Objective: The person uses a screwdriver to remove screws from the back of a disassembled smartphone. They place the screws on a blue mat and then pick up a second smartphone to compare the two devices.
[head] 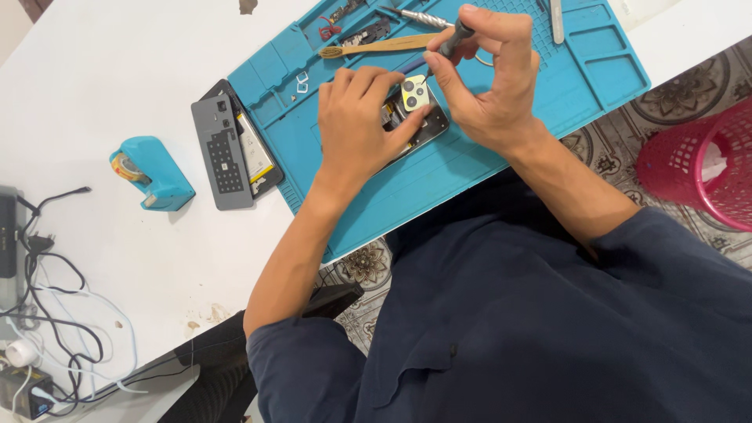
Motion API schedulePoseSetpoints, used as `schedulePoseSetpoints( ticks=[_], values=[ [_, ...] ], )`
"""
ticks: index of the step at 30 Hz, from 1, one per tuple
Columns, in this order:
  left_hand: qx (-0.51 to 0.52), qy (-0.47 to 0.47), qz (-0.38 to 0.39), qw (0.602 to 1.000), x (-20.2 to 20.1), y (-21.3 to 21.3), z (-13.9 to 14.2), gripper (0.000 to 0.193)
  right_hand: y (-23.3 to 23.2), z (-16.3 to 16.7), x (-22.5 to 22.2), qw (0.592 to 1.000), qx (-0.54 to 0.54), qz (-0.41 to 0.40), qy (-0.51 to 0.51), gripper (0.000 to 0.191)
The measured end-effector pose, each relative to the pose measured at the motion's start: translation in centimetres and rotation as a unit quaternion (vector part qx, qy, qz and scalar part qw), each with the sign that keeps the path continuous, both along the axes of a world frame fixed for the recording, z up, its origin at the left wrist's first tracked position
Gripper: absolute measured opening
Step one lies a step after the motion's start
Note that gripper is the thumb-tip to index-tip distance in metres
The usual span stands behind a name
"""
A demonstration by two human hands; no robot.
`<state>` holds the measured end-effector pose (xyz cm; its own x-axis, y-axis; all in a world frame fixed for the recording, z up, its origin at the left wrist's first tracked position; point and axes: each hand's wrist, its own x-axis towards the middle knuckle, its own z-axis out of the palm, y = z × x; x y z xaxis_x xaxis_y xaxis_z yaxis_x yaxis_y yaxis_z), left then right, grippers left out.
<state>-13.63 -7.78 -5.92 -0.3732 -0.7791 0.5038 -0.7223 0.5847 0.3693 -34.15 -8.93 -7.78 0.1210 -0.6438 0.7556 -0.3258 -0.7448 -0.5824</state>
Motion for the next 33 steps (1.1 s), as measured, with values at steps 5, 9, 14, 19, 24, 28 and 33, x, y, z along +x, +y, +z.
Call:
schedulePoseSetpoints(
  ticks=[5, 9, 14, 19, 24, 28, 33],
  values=[
    [-0.024, -0.022, -0.014, 0.999, 0.2, 0.3, -0.2, 0.043, 0.0, 0.0, 0.0, 1.000, -0.007, -0.022, 0.017, 0.056],
    [-0.027, -0.023, -0.042, 0.998, 0.7, 0.4, -0.3, 0.041, 0.0, -0.1, 0.1, 1.000, -0.003, -0.006, 0.012, 0.055],
    [-0.022, -0.024, -0.070, 0.997, 1.3, 0.6, -0.5, 0.040, 0.2, -0.1, 0.2, 1.000, 0.003, 0.001, 0.003, 0.055],
    [0.004, -0.003, -0.078, 0.997, 1.8, 0.8, -0.3, 0.044, 0.3, 0.0, 0.4, 1.000, 0.009, -0.001, 0.004, 0.054],
    [0.007, -0.004, -0.051, 0.999, 2.1, 0.9, -0.3, 0.037, 0.4, 0.0, 0.3, 1.000, 0.014, -0.005, 0.001, 0.054],
    [0.028, 0.016, -0.052, 0.998, 1.8, 0.9, -0.6, 0.034, 0.3, 0.0, 0.3, 1.000, 0.008, -0.006, 0.005, 0.054],
    [0.062, 0.049, -0.036, 0.996, 1.3, 1.1, -0.6, 0.032, 0.4, 0.0, 0.4, 1.000, 0.011, -0.004, 0.003, 0.054]
  ],
)
